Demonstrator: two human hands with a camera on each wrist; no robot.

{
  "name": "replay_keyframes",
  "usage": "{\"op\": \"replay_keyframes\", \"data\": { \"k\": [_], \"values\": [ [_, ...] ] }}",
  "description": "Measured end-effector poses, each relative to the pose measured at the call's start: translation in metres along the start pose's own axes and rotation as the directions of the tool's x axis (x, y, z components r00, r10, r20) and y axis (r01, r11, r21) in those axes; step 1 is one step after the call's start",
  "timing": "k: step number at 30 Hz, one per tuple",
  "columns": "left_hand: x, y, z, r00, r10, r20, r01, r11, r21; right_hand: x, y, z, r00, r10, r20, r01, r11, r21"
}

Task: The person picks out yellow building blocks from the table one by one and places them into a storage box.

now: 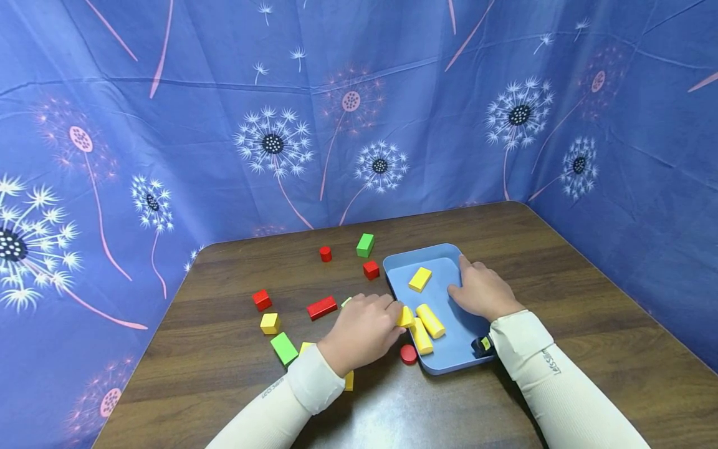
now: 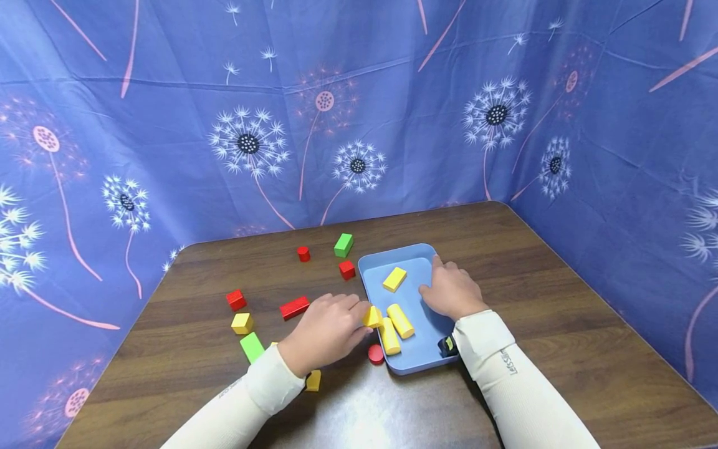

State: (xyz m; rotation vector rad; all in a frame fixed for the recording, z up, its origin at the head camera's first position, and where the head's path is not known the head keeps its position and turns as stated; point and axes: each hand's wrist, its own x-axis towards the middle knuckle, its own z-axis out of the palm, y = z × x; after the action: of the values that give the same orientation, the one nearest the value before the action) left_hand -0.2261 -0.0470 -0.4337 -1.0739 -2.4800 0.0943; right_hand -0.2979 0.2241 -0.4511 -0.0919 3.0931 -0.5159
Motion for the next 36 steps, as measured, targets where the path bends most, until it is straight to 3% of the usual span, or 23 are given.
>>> {"op": "replay_keyframes", "data": {
  "k": [11, 20, 30, 36],
  "values": [
    [0.005, 0.007, -0.003, 0.999, 0.045, -0.021, -0.045, 0.999, -0.01, 0.002, 0.001, 0.001, 1.0, -0.014, -0.015, 0.014, 1.0, 0.0],
    [0.005, 0.016, -0.006, 0.993, 0.093, -0.076, -0.097, 0.994, -0.053, 0.0, 0.001, 0.001, 1.0, -0.018, -0.022, 0.018, 1.0, 0.005],
    [0.005, 0.029, -0.012, 0.989, 0.12, -0.09, -0.129, 0.987, -0.095, -0.001, 0.002, -0.001, 1.0, -0.018, -0.014, 0.018, 1.0, 0.014],
    [0.005, 0.037, -0.012, 0.988, 0.138, -0.064, -0.144, 0.986, -0.09, -0.001, 0.002, 0.0, 1.0, -0.021, -0.021, 0.022, 1.0, 0.02]
  ]
}}
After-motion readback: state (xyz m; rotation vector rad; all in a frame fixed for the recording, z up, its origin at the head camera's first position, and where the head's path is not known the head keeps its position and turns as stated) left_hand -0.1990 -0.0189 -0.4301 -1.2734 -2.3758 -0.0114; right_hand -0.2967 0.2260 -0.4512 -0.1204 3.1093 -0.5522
